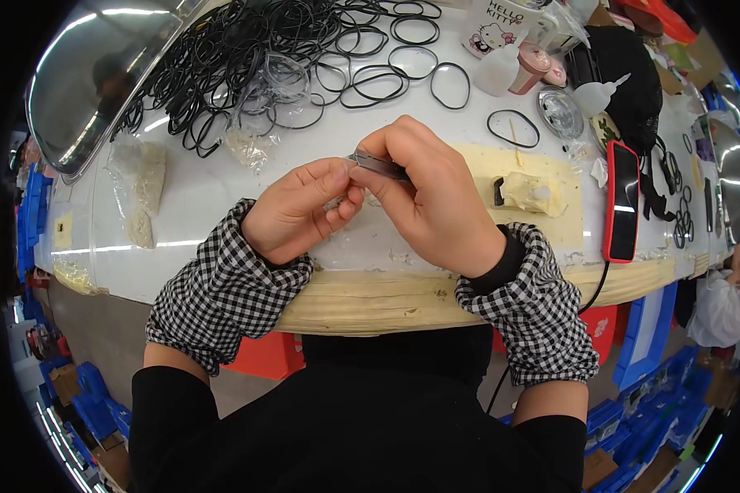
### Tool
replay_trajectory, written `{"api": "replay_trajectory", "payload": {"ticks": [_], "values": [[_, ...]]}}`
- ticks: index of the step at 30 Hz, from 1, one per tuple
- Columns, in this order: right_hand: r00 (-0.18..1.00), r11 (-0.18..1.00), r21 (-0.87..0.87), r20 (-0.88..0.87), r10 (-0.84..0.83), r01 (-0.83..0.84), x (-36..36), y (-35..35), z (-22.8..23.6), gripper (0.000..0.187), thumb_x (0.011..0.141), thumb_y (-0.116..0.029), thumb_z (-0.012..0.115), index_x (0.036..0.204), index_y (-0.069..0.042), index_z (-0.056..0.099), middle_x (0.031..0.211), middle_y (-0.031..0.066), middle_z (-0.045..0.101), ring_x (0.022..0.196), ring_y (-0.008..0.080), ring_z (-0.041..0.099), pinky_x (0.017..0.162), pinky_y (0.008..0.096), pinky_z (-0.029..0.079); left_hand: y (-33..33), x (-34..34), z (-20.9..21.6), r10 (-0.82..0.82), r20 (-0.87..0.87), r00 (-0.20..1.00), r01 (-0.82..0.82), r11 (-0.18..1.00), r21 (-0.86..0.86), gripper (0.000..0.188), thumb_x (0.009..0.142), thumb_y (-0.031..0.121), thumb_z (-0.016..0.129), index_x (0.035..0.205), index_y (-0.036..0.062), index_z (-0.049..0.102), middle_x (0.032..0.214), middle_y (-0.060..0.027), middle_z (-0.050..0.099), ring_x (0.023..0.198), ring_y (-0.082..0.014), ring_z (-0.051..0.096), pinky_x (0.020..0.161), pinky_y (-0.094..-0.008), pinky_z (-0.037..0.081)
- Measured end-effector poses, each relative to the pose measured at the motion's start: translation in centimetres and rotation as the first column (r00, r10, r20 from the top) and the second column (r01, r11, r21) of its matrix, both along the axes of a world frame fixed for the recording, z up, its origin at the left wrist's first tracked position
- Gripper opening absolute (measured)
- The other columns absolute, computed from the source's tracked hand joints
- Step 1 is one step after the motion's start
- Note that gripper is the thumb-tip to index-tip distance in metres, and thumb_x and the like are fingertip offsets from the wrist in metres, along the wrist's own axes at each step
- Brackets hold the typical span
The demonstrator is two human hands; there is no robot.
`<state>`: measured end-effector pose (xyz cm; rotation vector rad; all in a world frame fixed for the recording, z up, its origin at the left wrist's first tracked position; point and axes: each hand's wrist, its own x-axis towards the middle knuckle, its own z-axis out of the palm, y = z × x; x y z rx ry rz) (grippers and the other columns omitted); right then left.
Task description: Assembling small white plastic components into black circular frames at a workbench.
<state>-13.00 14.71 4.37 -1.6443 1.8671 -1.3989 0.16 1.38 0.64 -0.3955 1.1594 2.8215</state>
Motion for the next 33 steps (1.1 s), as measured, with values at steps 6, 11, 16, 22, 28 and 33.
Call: {"api": "replay_trajectory", "payload": {"ticks": [6, 11, 16, 22, 28, 33], "values": [[0.994, 0.996, 0.037, 0.071, -0.082, 0.080, 0.4, 0.1, 0.2, 0.013, 0.076, -0.002, 0.066, 0.085, -0.001, 0.056, 0.073, 0.0040, 0.051, 0.058, 0.0103, 0.047, 0.047, 0.0220, 0.035, -0.2, 0.0, 0.0, 0.064, -0.101, 0.993, -0.057, 0.996, 0.072, 0.018, 0.093, 0.017, 0.052, 0.099, 0.0025, 0.059, 0.086, -0.0014, 0.059, 0.075, -0.0047, 0.054, 0.068, -0.0160, 0.046], [0.990, 0.990, 0.004, 0.026, -0.139, 0.139, 0.5, 0.1, 0.1, 0.012, 0.075, -0.004, 0.067, 0.083, -0.003, 0.058, 0.070, 0.0027, 0.052, 0.055, 0.0086, 0.046, 0.044, 0.0214, 0.033, 0.3, -0.1, 0.6, 0.164, -0.086, 0.983, -0.175, 0.974, -0.145, 0.017, 0.094, 0.018, 0.051, 0.094, 0.0025, 0.058, 0.080, -0.0012, 0.057, 0.070, -0.0054, 0.049, 0.061, -0.0165, 0.041], [0.988, 0.988, -0.034, -0.007, -0.152, 0.152, 0.9, 0.2, 0.1, 0.011, 0.074, -0.004, 0.067, 0.081, -0.003, 0.059, 0.071, 0.0032, 0.054, 0.055, 0.0090, 0.047, 0.044, 0.0222, 0.034, 0.3, -0.1, 0.7, 0.203, -0.104, 0.974, -0.222, 0.947, -0.233, 0.014, 0.092, 0.014, 0.053, 0.092, 0.0024, 0.059, 0.078, -0.0016, 0.058, 0.066, -0.0054, 0.049, 0.059, -0.0170, 0.040], [0.983, 0.986, 0.048, 0.088, -0.161, 0.158, 1.0, 0.3, 0.0, 0.012, 0.074, -0.005, 0.067, 0.081, -0.003, 0.059, 0.070, 0.0033, 0.054, 0.054, 0.0086, 0.046, 0.044, 0.0213, 0.033, 0.4, 0.0, 1.0, 0.214, -0.059, 0.975, -0.222, 0.945, -0.241, 0.013, 0.090, 0.014, 0.056, 0.090, 0.0019, 0.061, 0.077, -0.0016, 0.060, 0.065, -0.0053, 0.050, 0.058, -0.0171, 0.041], [0.982, 0.984, 0.003, 0.048, -0.180, 0.180, 0.9, 0.1, 0.1, 0.011, 0.074, -0.002, 0.066, 0.084, -0.002, 0.061, 0.072, 0.0037, 0.056, 0.056, 0.0085, 0.050, 0.046, 0.0204, 0.037, 0.2, 0.0, 0.7, 0.221, -0.080, 0.972, -0.231, 0.961, -0.152, 0.015, 0.090, 0.016, 0.058, 0.094, 0.0022, 0.062, 0.081, -0.0020, 0.062, 0.069, -0.0052, 0.053, 0.061, -0.0174, 0.043], [0.986, 0.984, -0.055, 0.015, -0.167, 0.168, 0.8, 0.1, 0.3, 0.015, 0.074, 0.004, 0.063, 0.087, -0.002, 0.064, 0.078, 0.0054, 0.060, 0.062, 0.0099, 0.056, 0.052, 0.0205, 0.043, 0.2, 0.1, 0.8, 0.194, -0.090, 0.977, -0.206, 0.966, -0.154, 0.015, 0.090, 0.016, 0.057, 0.095, 0.0027, 0.062, 0.082, -0.0022, 0.062, 0.070, -0.0052, 0.053, 0.063, -0.0180, 0.043]]}}
